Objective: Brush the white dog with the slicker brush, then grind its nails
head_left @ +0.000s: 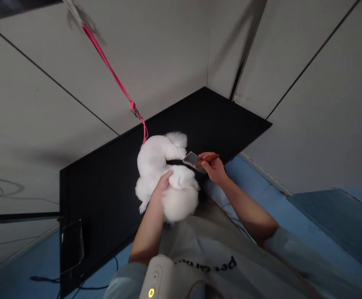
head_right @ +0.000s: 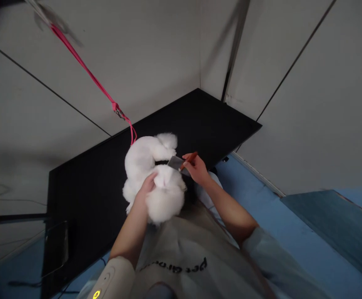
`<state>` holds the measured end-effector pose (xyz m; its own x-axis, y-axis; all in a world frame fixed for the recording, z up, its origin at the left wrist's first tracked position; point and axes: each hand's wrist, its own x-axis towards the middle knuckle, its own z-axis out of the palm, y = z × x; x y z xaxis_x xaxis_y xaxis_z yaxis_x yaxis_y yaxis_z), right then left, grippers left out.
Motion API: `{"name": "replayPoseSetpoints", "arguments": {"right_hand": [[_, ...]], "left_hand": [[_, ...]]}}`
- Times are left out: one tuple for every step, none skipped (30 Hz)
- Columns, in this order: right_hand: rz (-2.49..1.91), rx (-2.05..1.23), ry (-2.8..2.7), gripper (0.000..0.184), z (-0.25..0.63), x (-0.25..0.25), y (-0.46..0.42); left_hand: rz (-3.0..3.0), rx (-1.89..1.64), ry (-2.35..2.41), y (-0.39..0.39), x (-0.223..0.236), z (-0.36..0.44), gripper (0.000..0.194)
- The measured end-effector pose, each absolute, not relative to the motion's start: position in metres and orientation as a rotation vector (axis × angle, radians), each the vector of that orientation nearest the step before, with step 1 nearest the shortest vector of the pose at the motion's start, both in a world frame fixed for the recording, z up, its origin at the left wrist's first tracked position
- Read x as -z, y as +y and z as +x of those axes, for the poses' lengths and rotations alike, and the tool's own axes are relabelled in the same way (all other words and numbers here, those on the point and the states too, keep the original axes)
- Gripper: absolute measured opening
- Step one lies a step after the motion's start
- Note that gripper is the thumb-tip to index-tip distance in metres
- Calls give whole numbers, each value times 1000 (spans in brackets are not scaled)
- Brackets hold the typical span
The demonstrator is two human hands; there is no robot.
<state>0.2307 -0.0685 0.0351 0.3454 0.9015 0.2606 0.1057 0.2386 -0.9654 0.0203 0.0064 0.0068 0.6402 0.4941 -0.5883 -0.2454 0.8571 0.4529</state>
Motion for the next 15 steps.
{"name": "replayPoseSetpoints", "arguments": {"right_hand": [[-1186,-706,-1106,23,230,-35,-69],[-1146,-745,-1177,21,228,-35,-70],[-1112,-817,-1269,20,227,-35,-71],[-1101,-888,-1338,19,226,-35,-71],[-1121,-920,-1356,18,226,-34,-71],[-1167,-895,-1316,18,226,-34,-71],[-1219,-815,-1234,18,226,-34,-70],[-1255,-706,-1141,17,227,-35,-70],[-1262,-617,-1078,16,227,-35,-70],[-1241,-583,-1077,15,227,-35,-71],[-1203,-614,-1140,14,226,-35,-73],[-1164,-692,-1230,13,225,-35,-74],[-1136,-780,-1305,12,223,-35,-75],[-1134,-835,-1333,12,222,-34,-75],[-1160,-828,-1304,11,222,-33,-76]], "left_hand": [[342,-427,766,6,-7,20,35],[335,-410,756,7,-7,21,37],[327,-391,742,7,-7,21,39],[318,-374,731,7,-7,21,40],[309,-358,728,8,-7,21,41],[304,-358,737,8,-7,21,41],[303,-370,759,8,-7,21,39],[303,-391,783,7,-7,21,37],[300,-406,800,7,-8,20,36],[293,-409,805,6,-9,20,36],[283,-401,797,5,-10,19,36],[271,-384,781,4,-12,19,38],[258,-357,764,4,-13,18,41],[247,-341,746,3,-13,17,43],[242,-339,736,3,-13,16,43]]}}
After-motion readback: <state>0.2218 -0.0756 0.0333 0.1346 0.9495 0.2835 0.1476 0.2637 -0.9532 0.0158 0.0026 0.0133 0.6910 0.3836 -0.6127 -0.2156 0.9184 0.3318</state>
